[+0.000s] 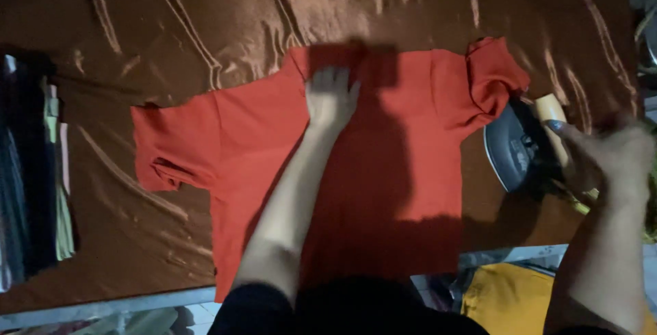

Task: Ironing and folding a red shirt at an ironing station.

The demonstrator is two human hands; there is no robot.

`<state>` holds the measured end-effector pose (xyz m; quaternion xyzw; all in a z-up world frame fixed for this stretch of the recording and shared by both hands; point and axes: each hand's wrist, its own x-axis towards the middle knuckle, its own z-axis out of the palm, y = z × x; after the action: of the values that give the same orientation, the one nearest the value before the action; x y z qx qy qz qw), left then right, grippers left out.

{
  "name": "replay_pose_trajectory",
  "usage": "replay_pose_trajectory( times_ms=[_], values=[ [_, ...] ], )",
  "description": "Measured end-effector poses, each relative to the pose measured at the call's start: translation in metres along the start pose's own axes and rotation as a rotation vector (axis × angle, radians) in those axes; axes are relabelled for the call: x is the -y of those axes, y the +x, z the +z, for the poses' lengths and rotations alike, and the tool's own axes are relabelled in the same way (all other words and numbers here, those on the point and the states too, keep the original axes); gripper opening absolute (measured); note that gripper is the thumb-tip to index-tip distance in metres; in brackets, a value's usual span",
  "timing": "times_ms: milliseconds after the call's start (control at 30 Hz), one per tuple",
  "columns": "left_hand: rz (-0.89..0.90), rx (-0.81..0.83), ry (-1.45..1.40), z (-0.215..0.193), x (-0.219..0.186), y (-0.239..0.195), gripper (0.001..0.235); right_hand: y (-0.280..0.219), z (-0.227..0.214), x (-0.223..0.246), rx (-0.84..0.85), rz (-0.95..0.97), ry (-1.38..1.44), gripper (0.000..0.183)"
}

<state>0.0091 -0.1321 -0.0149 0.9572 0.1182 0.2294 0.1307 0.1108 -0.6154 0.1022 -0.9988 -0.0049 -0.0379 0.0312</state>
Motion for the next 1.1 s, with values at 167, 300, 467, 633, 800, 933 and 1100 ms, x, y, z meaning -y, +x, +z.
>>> replay_pose_trajectory(
  times_ms=[167,300,467,633,800,933,1100],
  values=[
    [-0.053,-0.023,0.096,0.061,-0.023,0.057,0.049,0.013,0.076,-0.052,0.146,0.046,0.320,0.060],
    [-0.222,0.030,-0.281,0.148,-0.005,0.067,0.023,0.014,0.065,-0.043,0.279,0.129,0.433,0.063],
    [-0.156,0.091,-0.310,0.021,-0.009,0.066,0.027,0.023,0.052,-0.059,0.744,0.306,0.696,0.062],
    [-0.086,0.008,-0.271,-0.105,0.066,0.015,0.028,0.017,0.011,-0.064,0.792,0.205,0.383,0.054],
    [0.036,0.076,-0.016,-0.107,0.126,-0.063,0.030,-0.004,-0.046,0.002,0.700,-0.029,-0.004,0.063],
    [-0.010,0.166,0.104,-0.074,0.148,-0.084,0.055,-0.016,-0.075,0.160,0.650,-0.264,0.123,0.105],
    [-0.224,0.335,0.232,-0.057,0.169,-0.080,0.076,-0.012,-0.059,0.341,0.626,-0.349,0.378,0.059]
  ],
)
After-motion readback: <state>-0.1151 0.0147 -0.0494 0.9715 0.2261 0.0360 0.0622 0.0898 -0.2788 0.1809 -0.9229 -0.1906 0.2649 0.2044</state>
